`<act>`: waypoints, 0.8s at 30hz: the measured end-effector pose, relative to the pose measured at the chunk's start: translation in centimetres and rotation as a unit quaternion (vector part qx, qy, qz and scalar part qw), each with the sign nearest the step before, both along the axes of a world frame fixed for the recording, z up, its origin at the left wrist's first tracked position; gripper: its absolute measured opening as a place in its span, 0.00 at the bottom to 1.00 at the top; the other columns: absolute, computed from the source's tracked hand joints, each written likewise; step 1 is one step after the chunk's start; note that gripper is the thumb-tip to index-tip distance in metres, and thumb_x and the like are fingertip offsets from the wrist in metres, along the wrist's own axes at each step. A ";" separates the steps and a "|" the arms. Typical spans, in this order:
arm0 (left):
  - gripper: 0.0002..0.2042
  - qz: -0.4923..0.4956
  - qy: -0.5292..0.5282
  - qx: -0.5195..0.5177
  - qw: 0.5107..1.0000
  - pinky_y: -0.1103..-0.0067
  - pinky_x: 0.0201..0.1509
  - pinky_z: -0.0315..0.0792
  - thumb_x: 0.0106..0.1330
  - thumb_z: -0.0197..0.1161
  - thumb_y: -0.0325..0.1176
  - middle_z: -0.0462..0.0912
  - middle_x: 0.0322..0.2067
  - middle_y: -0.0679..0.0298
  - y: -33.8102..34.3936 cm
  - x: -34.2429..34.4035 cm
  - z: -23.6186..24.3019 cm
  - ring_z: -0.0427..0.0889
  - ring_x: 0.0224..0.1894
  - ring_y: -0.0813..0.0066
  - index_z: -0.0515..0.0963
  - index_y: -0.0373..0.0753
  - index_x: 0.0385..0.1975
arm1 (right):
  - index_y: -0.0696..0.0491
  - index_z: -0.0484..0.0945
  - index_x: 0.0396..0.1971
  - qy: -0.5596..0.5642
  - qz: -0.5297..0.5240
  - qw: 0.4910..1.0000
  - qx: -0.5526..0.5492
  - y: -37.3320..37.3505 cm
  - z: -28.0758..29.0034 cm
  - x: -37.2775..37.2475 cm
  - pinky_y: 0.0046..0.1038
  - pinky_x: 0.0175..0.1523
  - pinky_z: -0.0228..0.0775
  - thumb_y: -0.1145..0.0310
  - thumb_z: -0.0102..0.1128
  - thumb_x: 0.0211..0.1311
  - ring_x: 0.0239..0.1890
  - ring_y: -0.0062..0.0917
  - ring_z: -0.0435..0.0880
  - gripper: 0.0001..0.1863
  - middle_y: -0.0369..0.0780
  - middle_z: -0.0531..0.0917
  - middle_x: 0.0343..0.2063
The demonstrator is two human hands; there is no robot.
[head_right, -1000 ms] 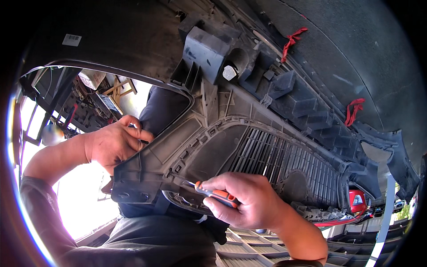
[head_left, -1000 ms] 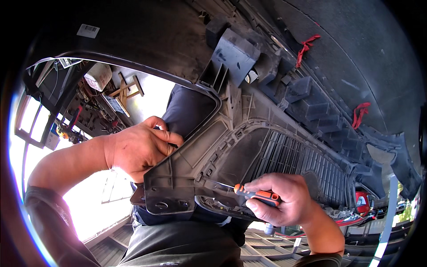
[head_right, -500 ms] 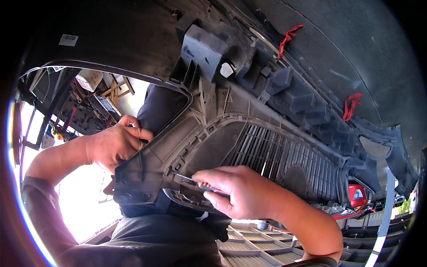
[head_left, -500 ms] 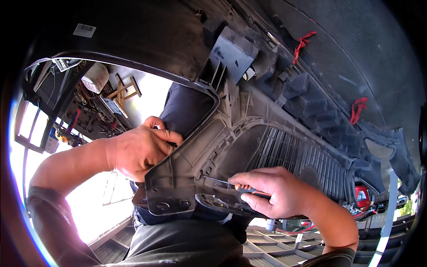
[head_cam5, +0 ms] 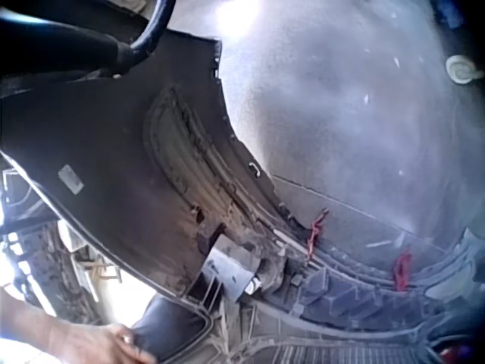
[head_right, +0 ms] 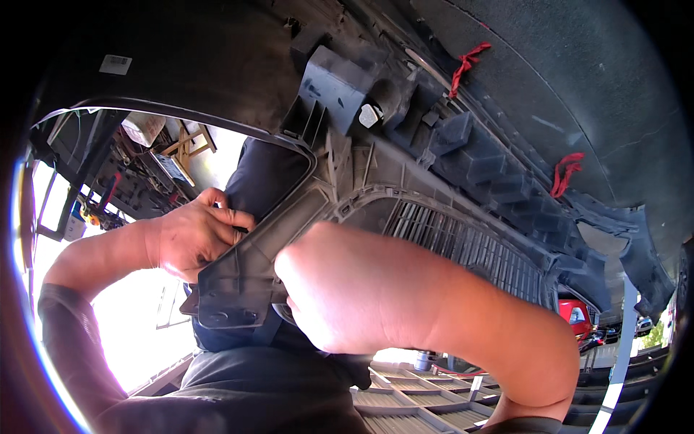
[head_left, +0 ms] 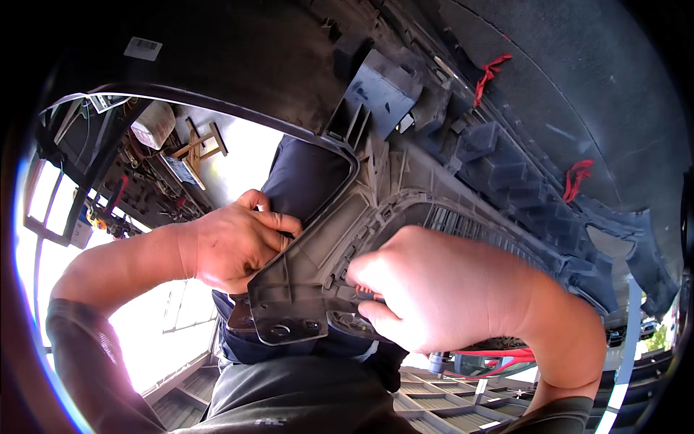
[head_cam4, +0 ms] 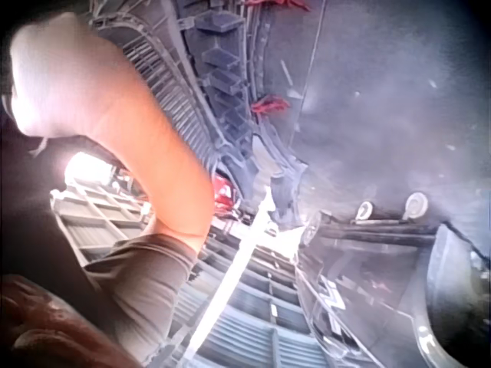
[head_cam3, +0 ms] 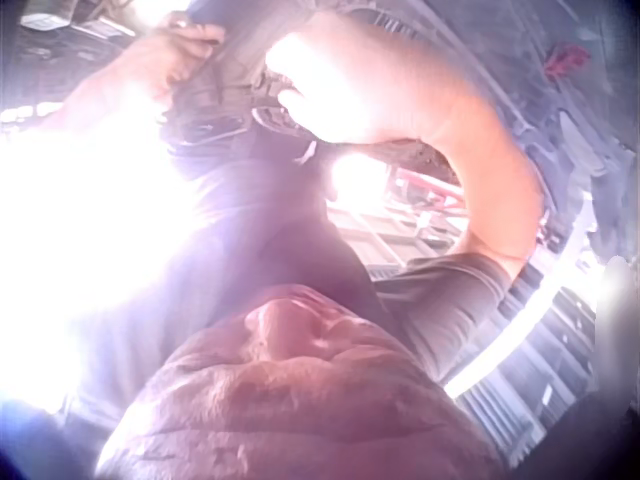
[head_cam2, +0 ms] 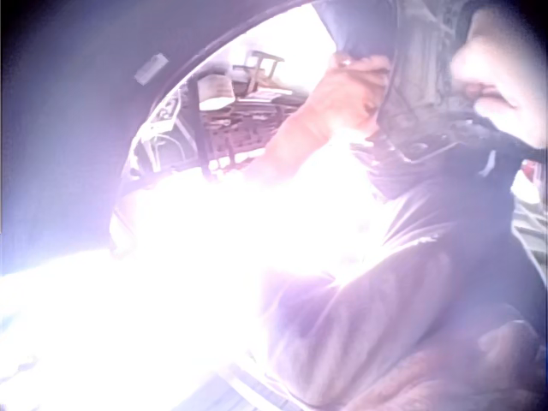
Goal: The person disassembles a car bumper assembly by unclipping and detaching the foam insert, brackets, and front grille using a small screwdriver and by hand.
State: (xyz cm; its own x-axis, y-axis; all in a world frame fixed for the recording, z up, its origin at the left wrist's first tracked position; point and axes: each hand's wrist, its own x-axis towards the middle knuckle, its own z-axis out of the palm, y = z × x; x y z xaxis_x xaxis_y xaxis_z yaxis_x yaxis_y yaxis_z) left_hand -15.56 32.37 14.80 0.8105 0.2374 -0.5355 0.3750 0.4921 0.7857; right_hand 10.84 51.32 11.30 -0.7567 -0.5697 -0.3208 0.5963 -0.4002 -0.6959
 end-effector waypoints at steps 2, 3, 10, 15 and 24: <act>0.04 -0.001 0.002 0.003 1.000 0.60 0.64 0.60 0.54 0.69 0.34 0.87 0.36 0.71 0.6 0.1 0.5 0.79 0.68 0.70 0.84 0.43 0.21 | 0.62 0.81 0.26 0.010 0.042 0.999 0.009 0.2 0.0 -0.7 0.46 0.35 0.76 0.69 0.66 0.65 0.26 0.52 0.85 0.12 0.53 0.82 0.19; 0.05 -0.005 0.007 0.006 1.000 0.60 0.63 0.60 0.57 0.68 0.36 0.88 0.39 0.71 0.9 0.1 0.7 0.79 0.69 0.70 0.86 0.44 0.25 | 0.62 0.81 0.26 0.009 0.044 0.999 0.009 0.3 0.0 -1.2 0.46 0.35 0.76 0.69 0.66 0.65 0.26 0.52 0.85 0.12 0.53 0.82 0.19; 0.12 -0.062 0.002 0.055 0.997 0.59 0.58 0.63 0.69 0.63 0.45 0.89 0.43 0.73 2.2 0.1 1.0 0.78 0.69 0.72 0.88 0.47 0.36 | 0.61 0.83 0.32 -0.004 0.044 0.999 0.023 0.0 -0.3 -2.4 0.40 0.37 0.79 0.69 0.65 0.64 0.28 0.47 0.89 0.09 0.52 0.86 0.24; 0.12 -0.134 0.006 0.073 0.988 0.59 0.56 0.65 0.66 0.65 0.46 0.90 0.46 0.73 2.6 0.3 1.1 0.77 0.70 0.72 0.88 0.47 0.36 | 0.60 0.84 0.35 -0.092 -0.002 0.996 0.010 -0.7 0.3 -1.7 0.36 0.38 0.81 0.69 0.67 0.65 0.29 0.39 0.91 0.08 0.48 0.89 0.26; 0.16 -0.206 -0.008 0.071 0.976 0.60 0.58 0.64 0.62 0.68 0.48 0.89 0.51 0.73 3.2 0.4 0.7 0.72 0.75 0.71 0.90 0.47 0.43 | 0.59 0.79 0.26 -0.164 -0.267 0.949 -0.042 -5.3 0.8 1.1 0.36 0.31 0.76 0.60 0.72 0.69 0.20 0.34 0.85 0.19 0.46 0.83 0.18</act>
State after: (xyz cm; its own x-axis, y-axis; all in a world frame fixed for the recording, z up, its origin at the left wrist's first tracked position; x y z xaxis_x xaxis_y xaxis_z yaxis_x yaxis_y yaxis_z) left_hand -15.18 35.55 15.46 0.8611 -0.0385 -0.5069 0.5045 0.1874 0.8428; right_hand 11.93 46.00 12.07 -0.8115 -0.1673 -0.5599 0.4725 -0.7516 -0.4602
